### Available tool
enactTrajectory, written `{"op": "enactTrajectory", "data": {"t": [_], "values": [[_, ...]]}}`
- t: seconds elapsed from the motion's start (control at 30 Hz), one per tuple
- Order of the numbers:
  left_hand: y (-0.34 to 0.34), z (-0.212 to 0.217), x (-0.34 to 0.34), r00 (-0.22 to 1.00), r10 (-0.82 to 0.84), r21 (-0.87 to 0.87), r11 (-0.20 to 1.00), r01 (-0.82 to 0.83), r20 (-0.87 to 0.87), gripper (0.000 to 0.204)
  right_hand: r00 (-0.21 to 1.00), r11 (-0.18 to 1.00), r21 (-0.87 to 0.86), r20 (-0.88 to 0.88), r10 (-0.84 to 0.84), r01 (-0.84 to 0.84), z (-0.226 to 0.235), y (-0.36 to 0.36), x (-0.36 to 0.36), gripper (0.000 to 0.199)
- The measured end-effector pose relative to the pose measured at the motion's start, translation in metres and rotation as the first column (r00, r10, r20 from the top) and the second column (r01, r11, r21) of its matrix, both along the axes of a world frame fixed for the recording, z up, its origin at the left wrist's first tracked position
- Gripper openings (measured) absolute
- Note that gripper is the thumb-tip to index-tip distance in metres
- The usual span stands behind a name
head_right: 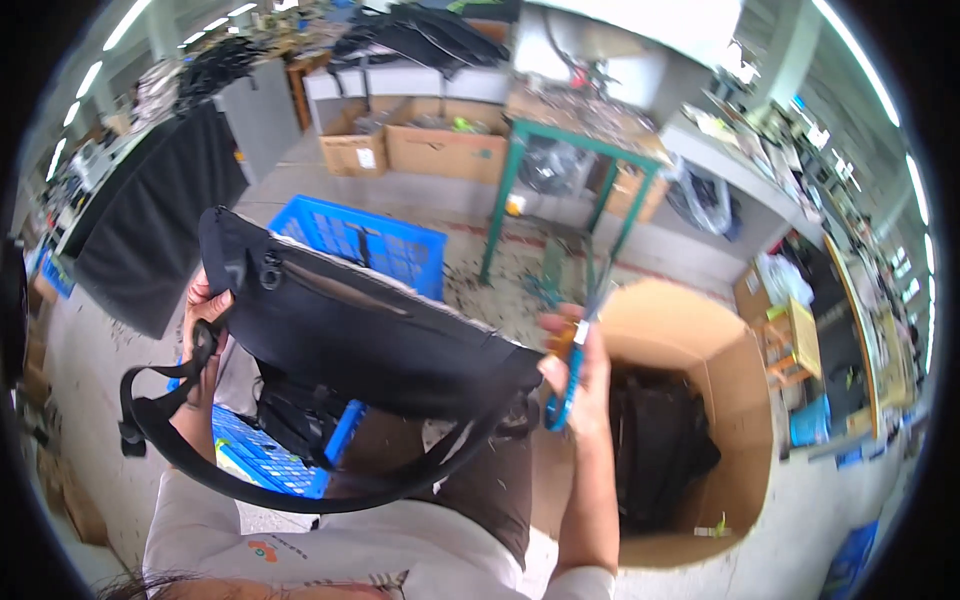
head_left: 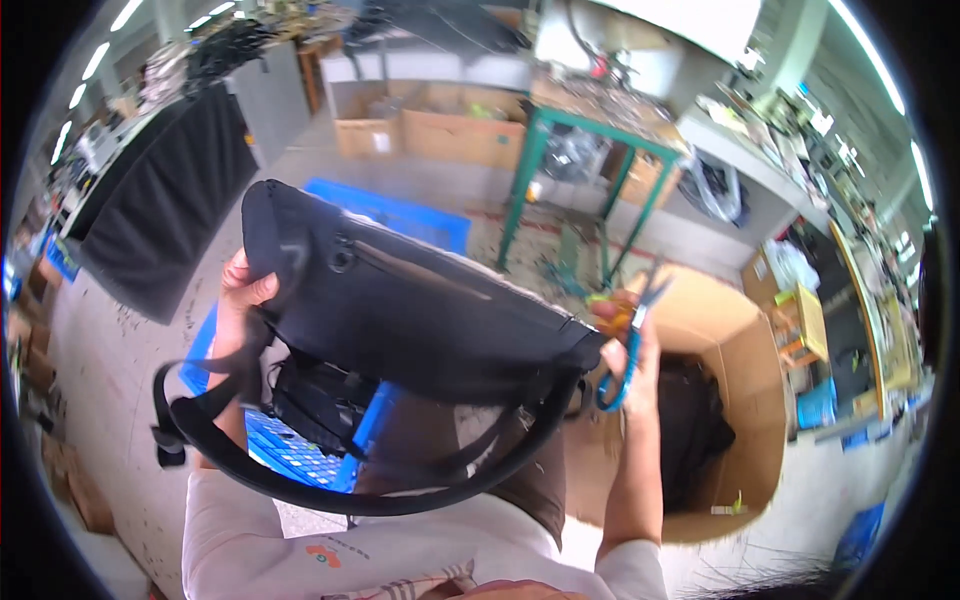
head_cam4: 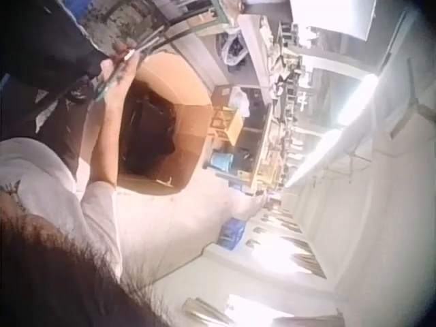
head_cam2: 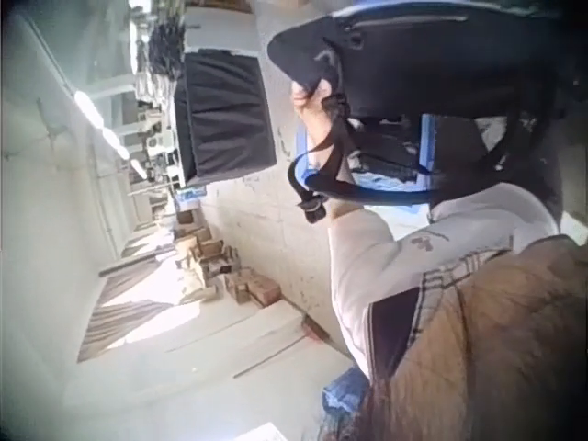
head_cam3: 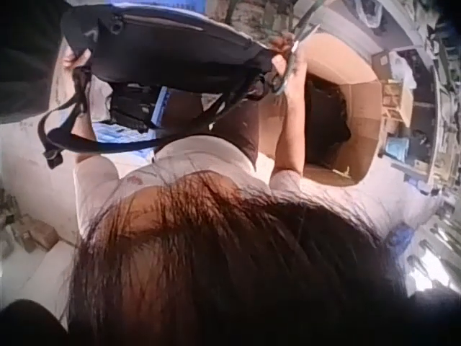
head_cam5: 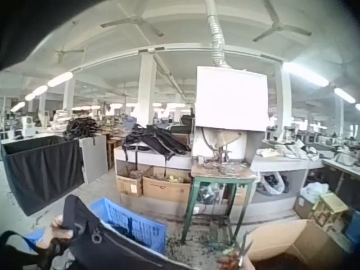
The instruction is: Trimming loose threads and excess material from black backpacks using scissors.
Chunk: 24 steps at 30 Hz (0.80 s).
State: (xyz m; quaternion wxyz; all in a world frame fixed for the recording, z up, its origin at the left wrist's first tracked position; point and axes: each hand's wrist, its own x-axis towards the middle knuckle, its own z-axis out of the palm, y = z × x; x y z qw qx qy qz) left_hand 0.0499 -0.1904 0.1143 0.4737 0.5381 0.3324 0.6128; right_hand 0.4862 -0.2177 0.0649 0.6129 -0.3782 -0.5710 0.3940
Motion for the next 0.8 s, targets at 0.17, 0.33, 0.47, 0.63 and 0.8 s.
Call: {"op": "enactTrajectory", "data": {"t": [0.17,0.33,0.47,0.63,0.8], "values": [[0.020,-0.043,0.038,0.996,-0.061,-0.068,0.996,0.056,-0.072,0.043,0.998,0.984,-0.172,-0.042,-0.050,0.042,-0.026,-0.058,-0.008,0.041],[0.040,-0.115,0.028,0.996,-0.086,-0.295,0.952,0.088,0.019,0.046,0.958,0.928,-0.274,0.208,-0.199,0.252,-0.038,-0.107,-0.012,0.039],[0.048,-0.147,0.008,0.990,-0.075,-0.348,0.931,0.112,0.119,0.050,0.897,0.911,-0.275,0.402,-0.181,0.307,-0.046,-0.143,0.018,0.053],[0.053,-0.158,-0.002,0.978,-0.079,-0.344,0.928,0.142,0.191,0.060,0.611,0.911,-0.041,0.754,-0.241,0.409,-0.048,-0.164,0.031,0.072],[0.061,-0.170,-0.017,0.959,-0.095,-0.363,0.912,0.192,0.268,0.060,0.499,0.908,-0.002,0.836,-0.228,0.419,-0.039,-0.158,0.036,0.067]]}}
